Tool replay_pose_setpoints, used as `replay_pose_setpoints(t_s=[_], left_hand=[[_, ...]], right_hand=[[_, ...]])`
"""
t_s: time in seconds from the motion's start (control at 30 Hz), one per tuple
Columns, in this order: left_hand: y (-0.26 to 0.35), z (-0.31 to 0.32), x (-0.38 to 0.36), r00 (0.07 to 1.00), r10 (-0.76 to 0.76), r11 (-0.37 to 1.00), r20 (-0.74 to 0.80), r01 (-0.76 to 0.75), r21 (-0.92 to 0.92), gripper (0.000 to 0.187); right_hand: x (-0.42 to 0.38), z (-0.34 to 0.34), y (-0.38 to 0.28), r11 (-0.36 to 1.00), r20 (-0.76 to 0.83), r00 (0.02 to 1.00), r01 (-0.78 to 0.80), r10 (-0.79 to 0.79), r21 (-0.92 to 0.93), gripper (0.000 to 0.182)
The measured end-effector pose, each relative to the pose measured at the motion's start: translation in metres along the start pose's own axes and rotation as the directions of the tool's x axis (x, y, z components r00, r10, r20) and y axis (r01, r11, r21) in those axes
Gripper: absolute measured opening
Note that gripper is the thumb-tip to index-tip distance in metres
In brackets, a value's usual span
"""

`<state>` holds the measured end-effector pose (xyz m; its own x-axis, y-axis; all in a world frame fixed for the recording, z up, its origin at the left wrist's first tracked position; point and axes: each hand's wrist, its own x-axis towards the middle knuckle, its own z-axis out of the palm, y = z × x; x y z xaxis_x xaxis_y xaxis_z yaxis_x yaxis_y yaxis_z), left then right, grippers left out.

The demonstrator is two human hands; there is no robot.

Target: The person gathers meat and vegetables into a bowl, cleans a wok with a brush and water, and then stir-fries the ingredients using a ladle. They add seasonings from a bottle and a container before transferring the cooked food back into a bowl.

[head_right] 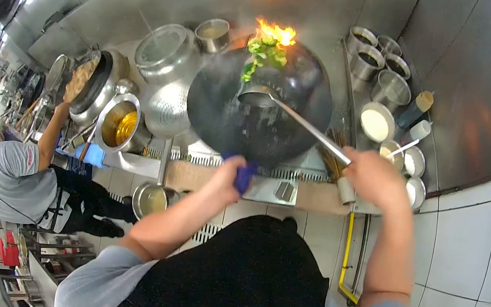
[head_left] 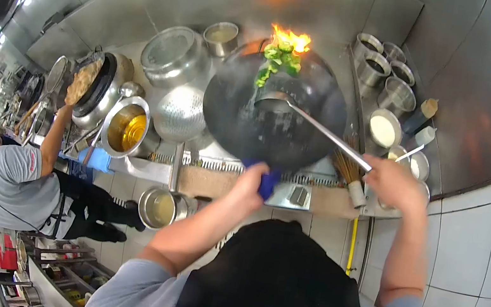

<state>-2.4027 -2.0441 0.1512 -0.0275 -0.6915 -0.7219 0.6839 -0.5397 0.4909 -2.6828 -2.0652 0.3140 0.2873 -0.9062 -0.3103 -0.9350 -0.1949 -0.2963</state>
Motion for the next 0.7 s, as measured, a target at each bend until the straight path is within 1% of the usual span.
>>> replay_pose_setpoints(t_s=[0.03,0.07,0.1,0.13,0.2,0.27,0.3,0.33,0.4,0.43,0.47,0.5,0.53,0.57,0.6,0.63,0.67,0.7], left_hand=[[0.018,0.016,-0.003,1.000,0.002,0.998,-0.031,-0.004,-0.067,0.015],[0.035,0.017,0.009,0.994,-0.009,1.000,0.108,0.012,-0.026,0.017],[0.049,0.027,0.022,0.994,0.021,0.996,0.109,-0.012,-0.088,0.020],[0.062,0.022,0.049,0.983,-0.021,0.997,0.182,0.035,-0.076,0.020],[0.059,0.004,0.077,0.980,-0.006,1.000,0.201,0.007,-0.002,0.017],[0.031,-0.012,0.081,0.991,0.127,0.992,0.048,-0.128,0.014,0.018],[0.020,-0.020,0.072,0.998,0.067,0.993,0.012,-0.068,0.095,0.019],[0.010,-0.029,0.064,0.999,0.011,0.985,-0.033,-0.005,0.173,0.020],[0.003,-0.034,0.047,0.998,-0.058,0.972,-0.029,0.063,0.226,0.018],[0.010,-0.019,0.024,0.999,-0.047,0.980,0.003,0.045,0.191,0.018],[0.024,-0.005,0.016,0.999,-0.053,0.981,-0.001,0.052,0.188,0.018],[0.043,0.010,0.016,0.996,-0.077,0.994,0.050,0.073,0.077,0.018],[0.056,0.017,0.019,0.991,-0.090,0.995,0.102,0.094,-0.036,0.018],[0.063,0.018,0.030,0.991,-0.089,0.995,0.099,0.094,-0.042,0.018],[0.068,0.015,0.047,0.986,-0.065,0.997,0.157,0.069,-0.024,0.018],[0.070,0.011,0.060,0.976,-0.039,0.999,0.215,0.041,-0.006,0.019],[0.062,0.006,0.063,0.975,-0.031,0.999,0.219,0.034,-0.008,0.019],[0.044,-0.003,0.061,0.989,0.043,0.999,0.141,-0.046,0.018,0.018]], right_hand=[[-0.001,-0.014,0.002,0.999,0.078,0.997,-0.006,0.003,0.040,0.036],[0.004,-0.024,0.002,0.997,0.143,0.990,-0.009,-0.002,0.077,0.035],[0.011,-0.025,0.001,0.999,0.137,0.990,0.003,-0.009,0.043,0.034],[0.022,-0.013,0.003,0.999,0.138,0.990,0.003,-0.009,0.045,0.034],[0.049,0.024,0.013,0.994,-0.098,0.989,0.110,-0.108,0.011,0.036],[0.048,0.042,-0.015,0.985,-0.183,0.981,-0.098,0.071,-0.143,0.038],[0.041,0.044,-0.023,0.979,-0.139,0.986,-0.112,0.089,-0.168,0.044],[0.033,0.047,-0.019,0.981,-0.157,0.987,-0.054,0.024,-0.188,0.046],[0.005,0.024,-0.018,0.986,-0.133,0.991,-0.032,0.010,-0.166,0.044],[0.000,0.012,-0.010,0.985,-0.134,0.991,-0.031,0.009,-0.168,0.044],[-0.003,0.001,0.000,0.995,-0.058,0.998,0.007,-0.013,-0.095,0.041],[-0.007,-0.008,0.004,0.999,0.023,0.999,0.040,-0.039,-0.018,0.037],[-0.006,-0.023,-0.012,0.998,0.068,0.997,-0.046,0.048,-0.041,0.035],[0.006,-0.020,-0.011,0.998,0.046,0.999,-0.018,0.020,-0.055,0.037],[0.019,-0.010,-0.009,0.997,0.020,1.000,0.010,-0.009,-0.071,0.038],[0.033,0.010,-0.008,0.991,-0.084,0.996,0.013,-0.025,-0.137,0.037],[0.045,0.030,-0.009,0.980,-0.188,0.981,0.009,-0.047,-0.198,0.036],[0.050,0.041,-0.021,0.962,-0.180,0.983,-0.067,0.019,-0.263,0.035]])
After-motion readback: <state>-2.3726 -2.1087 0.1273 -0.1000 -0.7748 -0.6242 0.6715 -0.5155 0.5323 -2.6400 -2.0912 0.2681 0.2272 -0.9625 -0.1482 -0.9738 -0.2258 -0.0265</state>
